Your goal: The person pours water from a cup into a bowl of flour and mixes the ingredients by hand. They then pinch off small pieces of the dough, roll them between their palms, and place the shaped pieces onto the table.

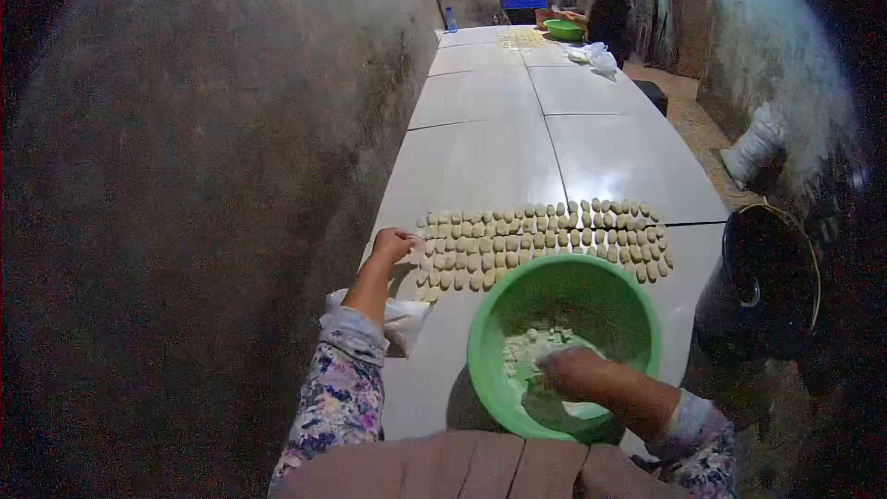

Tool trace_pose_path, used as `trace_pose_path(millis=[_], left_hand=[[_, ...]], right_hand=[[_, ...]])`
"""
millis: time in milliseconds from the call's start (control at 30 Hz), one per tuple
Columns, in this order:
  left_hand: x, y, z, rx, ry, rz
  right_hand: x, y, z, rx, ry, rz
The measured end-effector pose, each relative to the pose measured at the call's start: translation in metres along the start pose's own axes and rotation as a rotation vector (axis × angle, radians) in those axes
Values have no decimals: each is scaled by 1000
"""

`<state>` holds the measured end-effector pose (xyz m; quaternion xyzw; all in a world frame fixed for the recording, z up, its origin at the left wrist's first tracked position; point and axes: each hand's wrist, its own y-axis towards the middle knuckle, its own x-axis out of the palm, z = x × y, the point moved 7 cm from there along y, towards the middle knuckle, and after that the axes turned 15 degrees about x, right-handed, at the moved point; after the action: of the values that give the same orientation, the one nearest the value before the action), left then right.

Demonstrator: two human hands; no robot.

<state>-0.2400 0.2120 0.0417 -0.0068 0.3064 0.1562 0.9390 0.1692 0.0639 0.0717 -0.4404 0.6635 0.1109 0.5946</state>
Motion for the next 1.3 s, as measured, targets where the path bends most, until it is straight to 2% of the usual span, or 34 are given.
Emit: trace_pose_path(millis=[33,67,100,167,200,233,300,333,400,433,467,500,533,567,600,633,667,700,733,800,867,900,933,967,1033,1067,1133,1167,1233,1267,1300], left_hand=[[1,3,1,11,156,-13],[-3,-23,36,-125,-50,158],[-1,-22,32,-127,-52,156],[-1,-11,31,55,296,93],[5,-3,22,17,275,7],[3,-11,34,-24,193,58],[13,8,-12,-86,-24,40],[12,14,-25,-89,-26,37],[5,23,-26,59,398,63],[7,19,-12,199,330,17],[4,-1,25,107,331,146],[8,-12,54,150,355,146],[12,-32,103,589,520,229],[24,-51,134,530,377,122],[36,-65,145,580,263,97],[47,-89,179,554,154,-9],[62,-106,193,623,-47,-84],[77,-123,207,647,-85,-134],[91,-143,226,569,-133,-270],[123,-163,236,499,-281,-385],[153,-167,222,451,-379,-381],[161,-169,216,397,-475,-378],[158,-176,216,369,-402,-330],[164,-177,201,345,-389,-293],[167,-174,180,241,-322,-361],[164,-174,180,235,-322,-358],[156,-173,182,164,-609,-282],[157,-171,178,167,-608,-277],[164,-165,176,279,-656,-298],[162,-166,177,280,-657,-291],[162,-166,177,259,-713,-287]], right_hand=[[-1,0,-2,-46,28,43],[7,5,-2,18,-70,-56],[9,5,-1,19,-70,-59],[5,2,-4,-56,-7,65],[8,4,-3,-33,-29,31],[6,4,-5,-29,-26,26],[2,2,-7,31,-40,-11],[5,4,-8,2,-86,-21],[5,4,-13,-54,-106,-22],[9,0,-15,-100,-125,-24],[16,2,-13,-125,-64,-9],[17,-4,-13,-89,-55,-40],[14,-5,-15,-80,-71,-70],[8,-4,-13,-82,-95,-88],[0,-4,-7,-43,-98,-108],[-9,-3,-4,-9,-101,-126],[-24,-3,7,2,48,-24],[-28,8,21,137,103,-53],[-45,12,25,92,50,89],[-51,38,48,230,146,35],[-32,62,62,270,215,43],[-28,65,59,323,388,105],[-17,71,62,372,561,167],[20,101,69,222,542,292],[-4,59,7,12,260,70],[-3,60,0,8,260,65],[8,63,-2,119,390,-130],[13,68,2,115,386,-127],[19,87,22,108,614,8],[24,92,26,104,609,7],[22,94,28,35,626,95]])
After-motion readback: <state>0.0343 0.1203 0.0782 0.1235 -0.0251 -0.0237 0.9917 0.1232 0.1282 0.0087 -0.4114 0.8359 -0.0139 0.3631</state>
